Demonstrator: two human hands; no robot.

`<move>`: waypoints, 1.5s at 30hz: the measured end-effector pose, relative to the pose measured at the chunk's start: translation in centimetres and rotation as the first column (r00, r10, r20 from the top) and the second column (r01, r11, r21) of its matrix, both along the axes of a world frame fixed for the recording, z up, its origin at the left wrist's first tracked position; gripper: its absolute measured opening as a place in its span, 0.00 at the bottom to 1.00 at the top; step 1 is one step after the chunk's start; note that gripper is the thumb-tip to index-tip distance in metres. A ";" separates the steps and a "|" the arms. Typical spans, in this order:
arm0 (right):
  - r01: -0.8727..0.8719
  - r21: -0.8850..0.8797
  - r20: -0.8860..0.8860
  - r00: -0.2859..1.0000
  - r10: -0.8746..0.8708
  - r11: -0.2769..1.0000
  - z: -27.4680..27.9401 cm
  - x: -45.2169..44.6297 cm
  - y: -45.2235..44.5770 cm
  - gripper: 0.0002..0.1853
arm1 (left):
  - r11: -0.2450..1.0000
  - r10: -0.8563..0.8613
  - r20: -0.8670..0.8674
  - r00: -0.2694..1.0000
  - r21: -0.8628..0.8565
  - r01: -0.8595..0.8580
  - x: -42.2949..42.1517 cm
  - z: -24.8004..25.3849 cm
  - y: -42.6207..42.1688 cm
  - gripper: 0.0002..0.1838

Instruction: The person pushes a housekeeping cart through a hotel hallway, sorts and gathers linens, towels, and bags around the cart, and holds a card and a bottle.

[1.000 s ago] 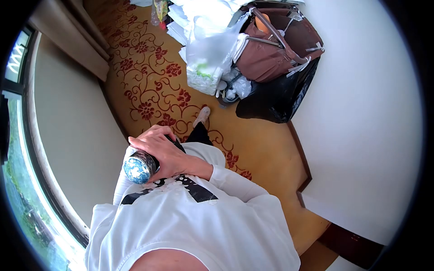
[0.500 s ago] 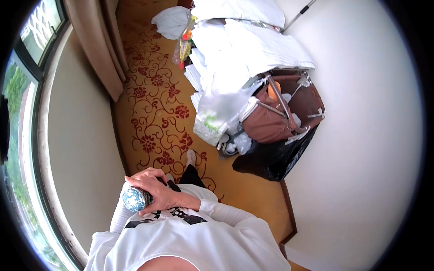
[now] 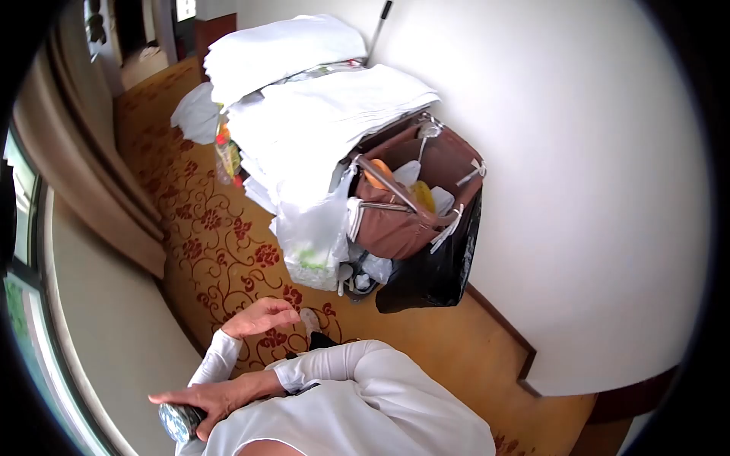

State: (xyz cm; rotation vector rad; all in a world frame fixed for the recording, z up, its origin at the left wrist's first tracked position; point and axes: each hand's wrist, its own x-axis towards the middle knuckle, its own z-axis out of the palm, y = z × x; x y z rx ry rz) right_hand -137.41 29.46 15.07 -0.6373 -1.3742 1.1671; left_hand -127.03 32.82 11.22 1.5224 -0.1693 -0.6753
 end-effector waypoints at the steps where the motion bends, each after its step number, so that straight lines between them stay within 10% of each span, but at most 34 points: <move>1: 0.034 0.110 0.117 0.992 -0.047 0.993 -1.9 -0.2 0.9 0.56 | 0.996 0.050 0.020 0.999 -0.080 -0.048 0.6 0.3 -1.3 0.18; 4: 0.070 0.118 0.431 0.895 -0.114 0.991 0.8 5.7 -0.3 0.43 | 0.996 -0.039 -0.049 0.998 -0.081 0.035 1.7 0.6 -2.5 0.15; 8: 0.464 0.206 0.416 0.755 -0.507 0.861 6.2 16.4 -5.9 0.32 | 0.992 -0.125 -0.035 0.992 0.001 0.125 3.2 0.7 -2.0 0.15; 13: 0.971 0.051 0.617 0.153 -0.772 0.233 9.2 30.3 -15.4 0.09 | 0.970 -0.187 0.038 0.982 0.167 0.178 5.9 1.9 -1.4 0.18; 17: 0.953 -0.072 0.588 -0.198 -0.784 -0.295 7.1 44.4 -21.7 0.17 | 0.977 -0.154 0.071 0.985 0.157 0.142 8.2 3.1 -1.3 0.18; 21: 0.862 -0.036 0.715 -0.332 -0.615 -0.506 4.8 55.4 -25.6 0.19 | 0.972 -0.123 0.082 0.989 0.213 0.103 10.4 2.9 -1.0 0.17; 30: 0.810 -0.110 0.774 -0.294 -0.561 -0.576 1.2 66.5 -25.5 0.18 | 0.971 0.020 0.106 0.994 0.233 -0.045 13.3 2.1 -1.3 0.19; 35: 0.761 0.262 0.892 -0.425 -0.153 -0.593 -0.4 67.9 -25.6 0.24 | 0.979 0.059 0.108 0.992 0.189 -0.079 14.3 1.7 -1.3 0.18; 45: 0.732 0.258 0.916 -0.393 -0.082 -0.631 1.0 67.2 -24.7 0.24 | 0.983 -0.110 0.193 0.975 0.164 0.078 18.4 0.1 0.7 0.17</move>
